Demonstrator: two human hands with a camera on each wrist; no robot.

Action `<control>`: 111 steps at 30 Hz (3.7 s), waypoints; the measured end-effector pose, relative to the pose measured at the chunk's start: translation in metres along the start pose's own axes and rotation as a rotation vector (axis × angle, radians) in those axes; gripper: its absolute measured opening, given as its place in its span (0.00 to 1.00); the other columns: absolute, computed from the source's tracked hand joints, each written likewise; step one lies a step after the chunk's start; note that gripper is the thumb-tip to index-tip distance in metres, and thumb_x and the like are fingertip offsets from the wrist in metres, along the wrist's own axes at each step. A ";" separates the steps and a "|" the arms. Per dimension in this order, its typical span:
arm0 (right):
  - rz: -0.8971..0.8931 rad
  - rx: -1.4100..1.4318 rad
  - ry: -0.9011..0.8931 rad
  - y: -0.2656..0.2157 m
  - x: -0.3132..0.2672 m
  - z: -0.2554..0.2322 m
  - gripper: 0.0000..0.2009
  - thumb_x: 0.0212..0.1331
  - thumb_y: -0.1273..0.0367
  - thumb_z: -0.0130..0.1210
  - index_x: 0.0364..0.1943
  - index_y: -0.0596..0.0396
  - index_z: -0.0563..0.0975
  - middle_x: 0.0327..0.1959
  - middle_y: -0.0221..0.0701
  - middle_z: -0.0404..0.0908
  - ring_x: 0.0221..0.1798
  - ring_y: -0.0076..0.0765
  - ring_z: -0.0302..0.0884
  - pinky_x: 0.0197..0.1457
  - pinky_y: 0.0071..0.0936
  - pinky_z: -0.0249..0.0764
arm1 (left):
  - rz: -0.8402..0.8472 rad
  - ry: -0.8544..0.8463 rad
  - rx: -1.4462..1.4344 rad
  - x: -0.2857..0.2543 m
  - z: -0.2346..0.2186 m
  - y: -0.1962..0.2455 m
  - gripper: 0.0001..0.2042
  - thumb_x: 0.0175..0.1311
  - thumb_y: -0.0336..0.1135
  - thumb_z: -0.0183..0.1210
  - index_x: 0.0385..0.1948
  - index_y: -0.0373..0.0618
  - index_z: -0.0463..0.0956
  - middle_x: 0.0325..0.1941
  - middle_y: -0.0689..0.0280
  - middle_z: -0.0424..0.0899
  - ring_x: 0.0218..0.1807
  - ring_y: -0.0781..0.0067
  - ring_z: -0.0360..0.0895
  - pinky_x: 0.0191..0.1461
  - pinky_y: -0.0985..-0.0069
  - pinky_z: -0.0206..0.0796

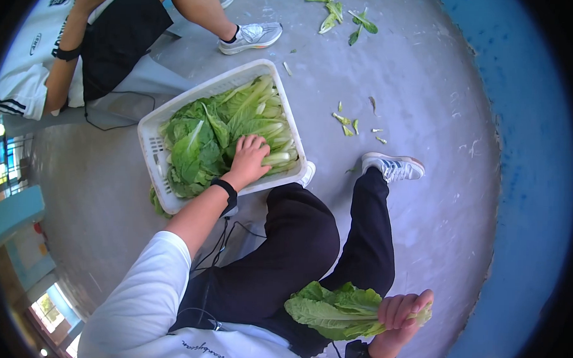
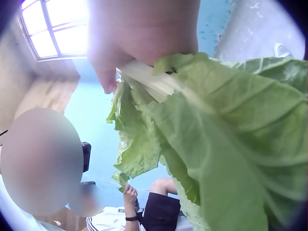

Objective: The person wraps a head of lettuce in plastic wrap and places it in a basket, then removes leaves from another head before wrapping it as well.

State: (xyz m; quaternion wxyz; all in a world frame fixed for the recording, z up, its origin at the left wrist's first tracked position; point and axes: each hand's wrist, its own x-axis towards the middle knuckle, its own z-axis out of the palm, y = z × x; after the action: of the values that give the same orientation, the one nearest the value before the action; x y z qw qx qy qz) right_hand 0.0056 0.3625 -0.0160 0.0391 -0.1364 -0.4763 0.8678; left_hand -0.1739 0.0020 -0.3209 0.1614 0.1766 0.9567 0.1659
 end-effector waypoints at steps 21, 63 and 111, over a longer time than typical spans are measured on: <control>0.052 -0.015 0.015 0.000 0.000 0.014 0.17 0.71 0.60 0.61 0.44 0.46 0.63 0.22 0.17 0.61 0.21 0.13 0.57 0.27 0.16 0.60 | -0.083 -0.044 -0.635 -0.040 -0.083 -0.009 0.22 0.57 0.33 0.64 0.56 0.41 0.78 0.55 0.53 0.85 0.57 0.51 0.81 0.63 0.63 0.71; 0.259 -0.462 -0.075 -0.020 -0.034 0.073 0.14 0.62 0.64 0.65 0.36 0.52 0.70 0.21 0.29 0.76 0.23 0.24 0.75 0.34 0.28 0.80 | -0.316 -0.067 -1.121 -0.077 -0.209 0.024 0.39 0.59 0.30 0.58 0.76 0.43 0.53 0.66 0.54 0.76 0.66 0.56 0.75 0.67 0.65 0.67; 0.358 -0.605 -0.112 -0.036 -0.071 0.050 0.09 0.56 0.79 0.66 0.36 0.56 0.76 0.35 0.25 0.78 0.30 0.19 0.79 0.36 0.18 0.75 | -0.033 -0.143 -1.186 -0.121 -0.217 0.041 0.37 0.65 0.39 0.68 0.72 0.36 0.60 0.66 0.62 0.74 0.66 0.72 0.70 0.71 0.72 0.63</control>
State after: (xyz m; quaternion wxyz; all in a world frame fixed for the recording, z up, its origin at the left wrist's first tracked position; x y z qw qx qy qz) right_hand 0.0582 0.3272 0.0533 -0.1818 -0.1752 -0.6817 0.6867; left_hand -0.1346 -0.0657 -0.0811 0.2988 0.0520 0.6901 0.6571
